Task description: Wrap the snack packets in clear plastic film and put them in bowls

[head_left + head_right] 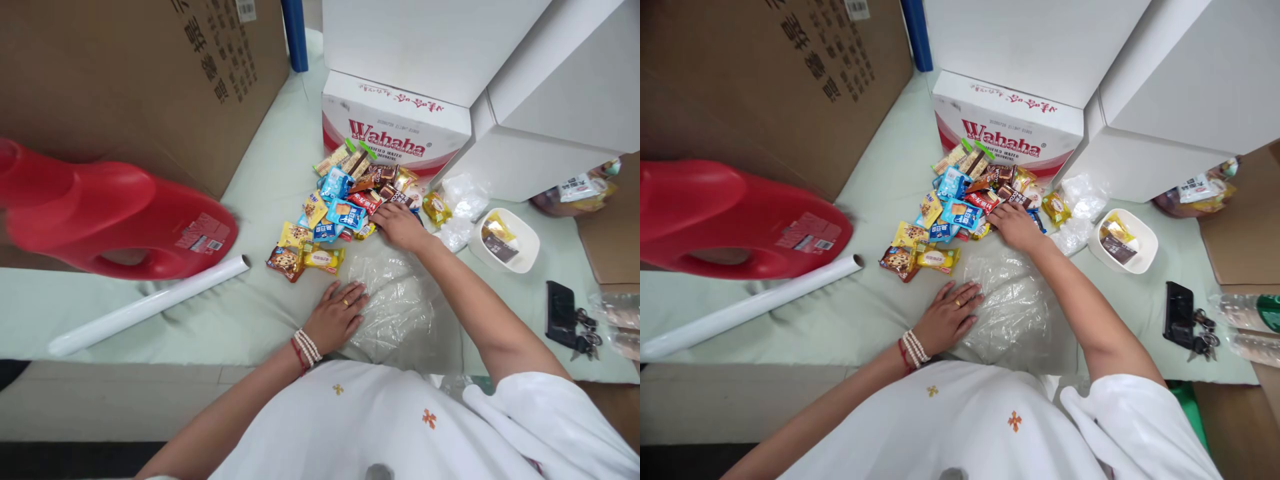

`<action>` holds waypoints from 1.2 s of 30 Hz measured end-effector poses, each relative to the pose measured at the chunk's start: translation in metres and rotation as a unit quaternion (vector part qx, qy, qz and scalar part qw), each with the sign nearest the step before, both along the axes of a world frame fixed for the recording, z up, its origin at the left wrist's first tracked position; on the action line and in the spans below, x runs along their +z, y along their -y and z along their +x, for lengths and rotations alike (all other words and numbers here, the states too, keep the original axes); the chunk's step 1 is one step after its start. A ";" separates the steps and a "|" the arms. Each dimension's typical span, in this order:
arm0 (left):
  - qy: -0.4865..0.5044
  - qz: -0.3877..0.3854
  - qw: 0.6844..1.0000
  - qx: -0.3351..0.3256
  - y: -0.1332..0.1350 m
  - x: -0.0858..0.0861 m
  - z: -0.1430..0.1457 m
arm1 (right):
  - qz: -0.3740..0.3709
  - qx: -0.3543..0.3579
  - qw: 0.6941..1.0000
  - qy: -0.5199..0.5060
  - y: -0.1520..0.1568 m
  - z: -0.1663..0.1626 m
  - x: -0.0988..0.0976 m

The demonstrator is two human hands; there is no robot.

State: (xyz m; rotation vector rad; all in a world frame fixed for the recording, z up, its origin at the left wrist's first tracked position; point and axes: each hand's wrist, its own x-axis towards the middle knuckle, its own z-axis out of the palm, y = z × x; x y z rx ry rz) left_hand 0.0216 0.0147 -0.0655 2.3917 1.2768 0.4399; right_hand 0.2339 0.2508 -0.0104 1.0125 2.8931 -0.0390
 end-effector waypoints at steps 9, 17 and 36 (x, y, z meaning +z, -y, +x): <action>-0.008 -0.001 1.000 0.001 0.000 0.001 0.001 | -0.044 -0.081 0.995 0.028 0.041 0.032 0.012; -0.007 -0.038 0.999 0.014 0.009 0.006 0.004 | -0.237 -0.014 0.960 -0.149 0.127 0.078 0.050; -0.087 -0.042 0.993 0.069 0.000 0.008 -0.011 | -0.109 -0.043 0.987 -0.113 0.169 0.045 -0.007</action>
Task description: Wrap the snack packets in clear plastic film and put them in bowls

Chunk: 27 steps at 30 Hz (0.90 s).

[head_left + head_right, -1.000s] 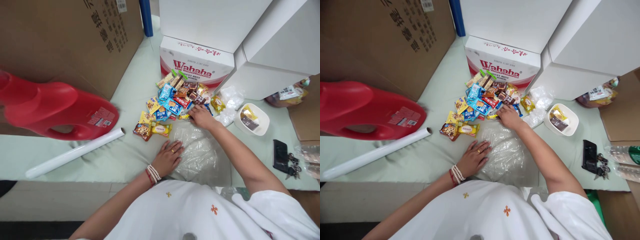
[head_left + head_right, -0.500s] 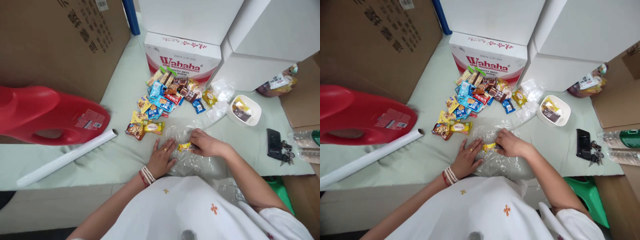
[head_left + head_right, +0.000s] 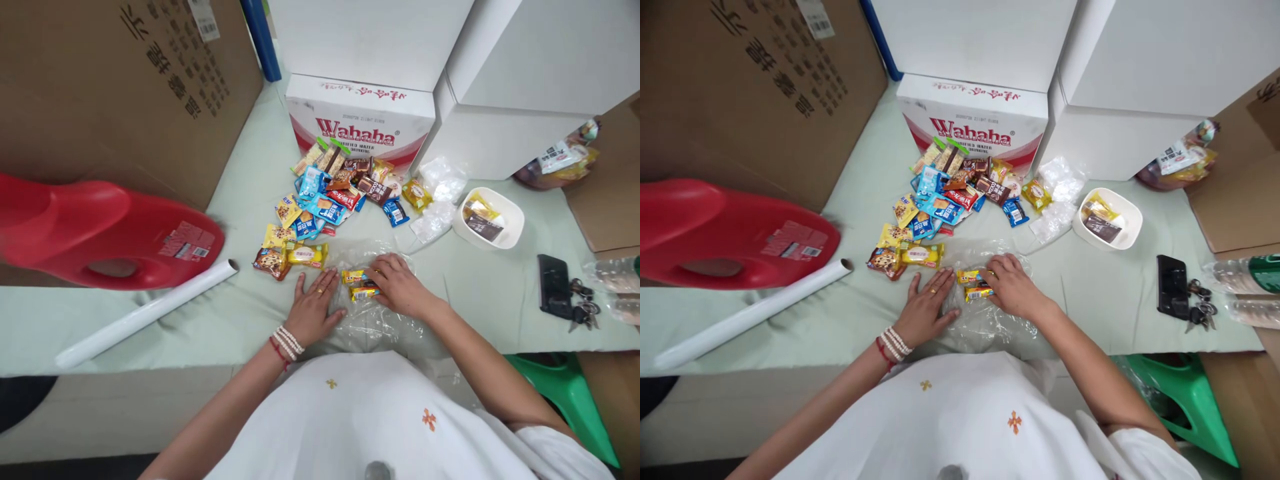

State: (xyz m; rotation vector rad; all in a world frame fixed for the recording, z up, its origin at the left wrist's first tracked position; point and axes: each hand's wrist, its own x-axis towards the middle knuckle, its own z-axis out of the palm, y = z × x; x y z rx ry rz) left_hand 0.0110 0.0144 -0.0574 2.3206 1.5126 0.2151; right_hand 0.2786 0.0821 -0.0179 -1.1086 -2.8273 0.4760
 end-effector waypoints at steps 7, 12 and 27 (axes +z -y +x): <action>-0.006 -0.006 1.000 0.001 0.000 0.000 0.001 | -0.003 -0.059 0.992 -0.113 0.004 0.020 -0.007; -0.021 -0.010 1.000 0.014 -0.001 0.011 0.007 | 0.003 -0.058 0.997 -0.046 0.003 0.033 -0.007; 0.042 0.064 0.997 -0.027 0.012 0.010 -0.013 | 0.006 -0.052 0.994 -0.098 0.007 0.023 0.003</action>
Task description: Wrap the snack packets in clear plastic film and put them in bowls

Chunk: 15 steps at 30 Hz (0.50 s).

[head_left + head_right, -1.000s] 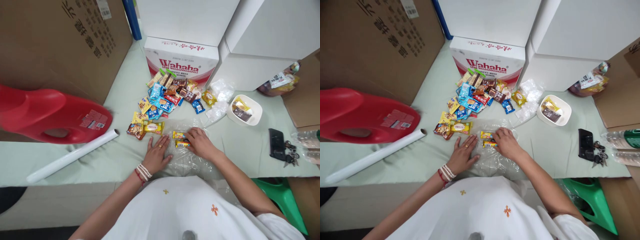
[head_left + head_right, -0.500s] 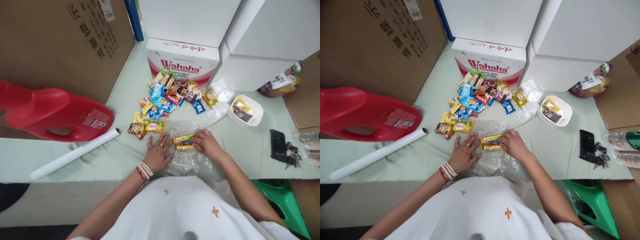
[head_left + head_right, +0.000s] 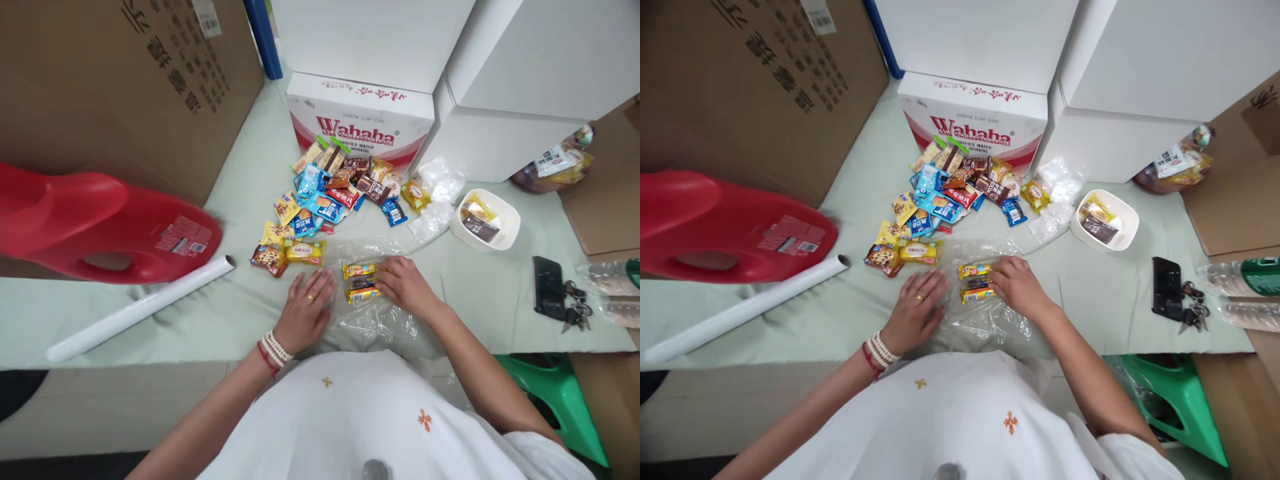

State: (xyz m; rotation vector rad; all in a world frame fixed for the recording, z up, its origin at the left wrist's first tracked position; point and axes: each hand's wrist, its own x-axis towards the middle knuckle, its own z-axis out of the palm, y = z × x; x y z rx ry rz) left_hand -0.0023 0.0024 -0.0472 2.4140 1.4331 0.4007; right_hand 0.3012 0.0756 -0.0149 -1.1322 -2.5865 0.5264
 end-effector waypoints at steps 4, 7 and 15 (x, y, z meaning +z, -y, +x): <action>0.047 -0.016 0.989 -0.142 0.012 0.002 -0.011 | -0.062 0.033 0.997 -0.041 0.046 0.035 0.010; 0.060 -0.055 0.982 -0.171 0.013 0.001 -0.008 | -0.076 0.038 0.996 -0.004 0.083 0.055 0.000; 0.195 -0.065 0.979 0.018 -0.013 -0.003 0.003 | -0.095 -0.052 0.989 -0.105 0.054 0.069 0.002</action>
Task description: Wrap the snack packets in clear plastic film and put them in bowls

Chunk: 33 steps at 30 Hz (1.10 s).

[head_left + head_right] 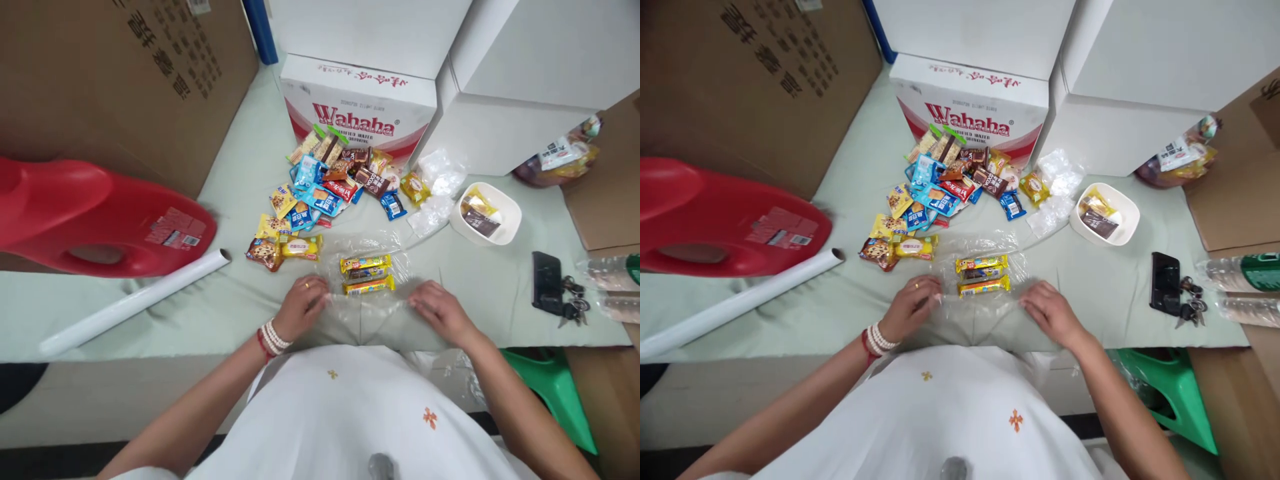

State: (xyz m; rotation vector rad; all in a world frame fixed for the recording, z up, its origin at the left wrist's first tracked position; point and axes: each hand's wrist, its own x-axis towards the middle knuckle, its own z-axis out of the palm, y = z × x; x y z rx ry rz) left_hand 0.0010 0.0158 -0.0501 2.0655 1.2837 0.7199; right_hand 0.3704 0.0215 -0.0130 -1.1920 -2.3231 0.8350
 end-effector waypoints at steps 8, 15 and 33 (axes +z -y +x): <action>-0.146 0.040 0.942 0.299 -0.028 -0.010 0.008 | -0.015 -0.032 0.964 0.263 -0.118 -0.033 0.005; -0.160 0.108 0.954 0.228 -0.005 0.013 0.018 | 0.081 0.053 0.968 0.231 -0.160 -0.080 0.006; 0.022 -0.005 0.999 -0.034 0.005 -0.007 0.027 | 0.066 0.192 0.967 0.152 -0.048 -0.067 -0.022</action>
